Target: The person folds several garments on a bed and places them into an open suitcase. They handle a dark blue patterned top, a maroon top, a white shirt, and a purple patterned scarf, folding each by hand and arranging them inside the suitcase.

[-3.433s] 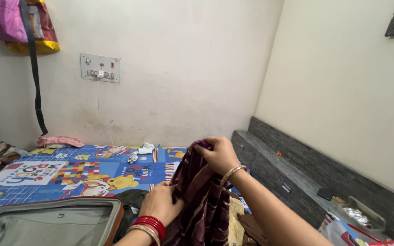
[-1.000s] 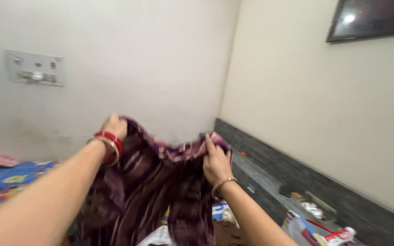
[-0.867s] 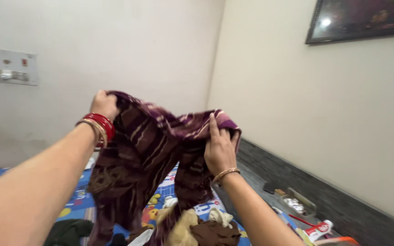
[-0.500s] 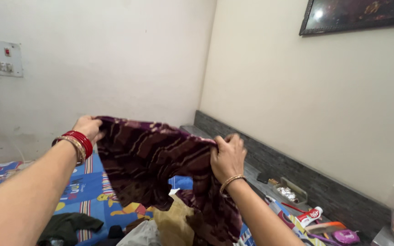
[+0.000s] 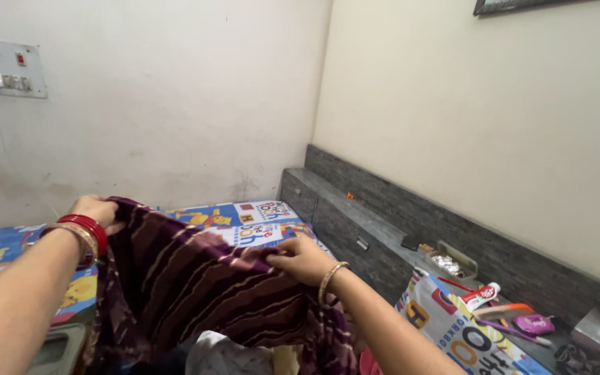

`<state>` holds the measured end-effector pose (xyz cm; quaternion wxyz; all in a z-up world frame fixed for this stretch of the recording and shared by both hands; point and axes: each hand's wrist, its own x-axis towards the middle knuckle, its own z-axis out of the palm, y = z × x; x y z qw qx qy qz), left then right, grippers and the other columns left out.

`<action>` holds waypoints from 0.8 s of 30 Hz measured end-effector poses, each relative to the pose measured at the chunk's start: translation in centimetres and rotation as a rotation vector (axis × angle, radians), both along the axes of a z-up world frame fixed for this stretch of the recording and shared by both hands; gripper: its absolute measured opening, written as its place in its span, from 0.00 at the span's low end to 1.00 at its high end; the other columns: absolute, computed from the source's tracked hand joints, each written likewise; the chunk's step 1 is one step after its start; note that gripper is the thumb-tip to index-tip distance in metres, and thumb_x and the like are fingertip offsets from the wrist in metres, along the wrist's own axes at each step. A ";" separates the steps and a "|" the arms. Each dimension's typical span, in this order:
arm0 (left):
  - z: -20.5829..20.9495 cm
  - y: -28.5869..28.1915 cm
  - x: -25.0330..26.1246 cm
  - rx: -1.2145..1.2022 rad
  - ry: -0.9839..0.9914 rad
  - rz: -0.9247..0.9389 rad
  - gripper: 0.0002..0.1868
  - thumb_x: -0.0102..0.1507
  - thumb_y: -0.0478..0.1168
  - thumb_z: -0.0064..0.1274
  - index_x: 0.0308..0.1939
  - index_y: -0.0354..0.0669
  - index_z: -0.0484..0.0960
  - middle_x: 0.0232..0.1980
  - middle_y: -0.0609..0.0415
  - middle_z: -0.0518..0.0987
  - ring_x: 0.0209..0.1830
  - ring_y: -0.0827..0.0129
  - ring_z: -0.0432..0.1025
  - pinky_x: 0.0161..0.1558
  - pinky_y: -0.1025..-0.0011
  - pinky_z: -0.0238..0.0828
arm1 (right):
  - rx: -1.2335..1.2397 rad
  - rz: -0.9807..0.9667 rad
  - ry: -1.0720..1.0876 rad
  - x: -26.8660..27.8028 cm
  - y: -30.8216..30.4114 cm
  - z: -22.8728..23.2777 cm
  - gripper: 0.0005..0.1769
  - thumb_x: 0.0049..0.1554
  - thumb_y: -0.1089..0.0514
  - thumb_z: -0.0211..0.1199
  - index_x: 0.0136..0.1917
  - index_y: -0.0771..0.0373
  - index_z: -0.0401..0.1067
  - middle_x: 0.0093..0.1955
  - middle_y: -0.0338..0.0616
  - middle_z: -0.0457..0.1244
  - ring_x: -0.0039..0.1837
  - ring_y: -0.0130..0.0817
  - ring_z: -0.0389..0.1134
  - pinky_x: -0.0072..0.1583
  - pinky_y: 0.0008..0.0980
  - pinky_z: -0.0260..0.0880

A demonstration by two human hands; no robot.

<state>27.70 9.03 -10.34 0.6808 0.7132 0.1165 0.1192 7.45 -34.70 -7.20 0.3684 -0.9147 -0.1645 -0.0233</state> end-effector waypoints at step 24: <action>-29.0 3.4 -9.2 0.727 0.403 -0.199 0.25 0.50 0.50 0.68 0.44 0.35 0.90 0.43 0.41 0.89 0.44 0.55 0.84 0.52 0.64 0.78 | 0.002 0.099 0.516 1.3 2.4 -16.0 0.18 0.60 0.55 0.63 0.60 0.65 0.73 0.45 0.44 0.73 0.41 0.28 0.75 0.41 0.27 0.74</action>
